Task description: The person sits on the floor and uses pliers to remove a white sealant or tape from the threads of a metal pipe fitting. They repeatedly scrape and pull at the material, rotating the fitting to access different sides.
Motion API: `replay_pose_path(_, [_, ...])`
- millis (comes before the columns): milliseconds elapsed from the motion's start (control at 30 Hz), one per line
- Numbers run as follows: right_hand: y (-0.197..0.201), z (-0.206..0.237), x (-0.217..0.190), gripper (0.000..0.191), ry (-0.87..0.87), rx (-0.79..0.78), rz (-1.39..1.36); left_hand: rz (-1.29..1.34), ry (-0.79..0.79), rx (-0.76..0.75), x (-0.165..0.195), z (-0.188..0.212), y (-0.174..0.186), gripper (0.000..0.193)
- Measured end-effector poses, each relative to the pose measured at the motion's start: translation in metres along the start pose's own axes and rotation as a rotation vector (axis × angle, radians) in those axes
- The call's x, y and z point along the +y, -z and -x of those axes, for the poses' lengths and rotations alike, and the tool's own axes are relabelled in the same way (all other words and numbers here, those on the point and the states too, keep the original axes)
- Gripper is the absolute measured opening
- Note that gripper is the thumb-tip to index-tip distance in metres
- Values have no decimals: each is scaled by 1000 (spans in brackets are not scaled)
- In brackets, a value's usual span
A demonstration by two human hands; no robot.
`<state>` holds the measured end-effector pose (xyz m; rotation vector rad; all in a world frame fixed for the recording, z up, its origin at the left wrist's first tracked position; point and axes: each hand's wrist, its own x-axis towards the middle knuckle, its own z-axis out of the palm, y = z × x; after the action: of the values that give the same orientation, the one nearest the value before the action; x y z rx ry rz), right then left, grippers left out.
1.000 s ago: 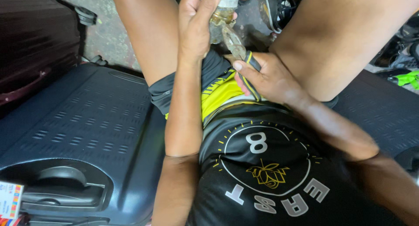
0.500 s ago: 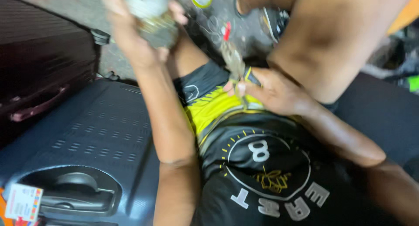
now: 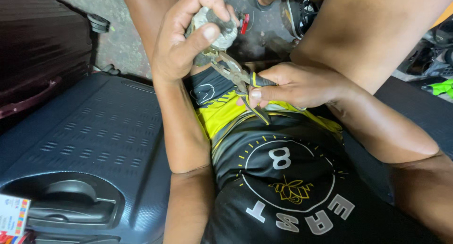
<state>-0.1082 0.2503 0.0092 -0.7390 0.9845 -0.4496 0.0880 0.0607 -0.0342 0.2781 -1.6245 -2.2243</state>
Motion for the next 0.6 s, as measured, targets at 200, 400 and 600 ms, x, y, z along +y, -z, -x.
replay_pose_path(200, [-1, -3, 6, 47, 38, -89, -350, -348, 152, -83, 2, -9, -13, 30])
replay_pose_path(400, [-1, 3, 9, 42, -71, -9, -87, 48, -66, -35, -16, -13, -27, 51])
replay_pose_path(600, [-2, 2, 13, 41, -3, -14, -211, 43, 63, 0, -21, -3, -18, 51])
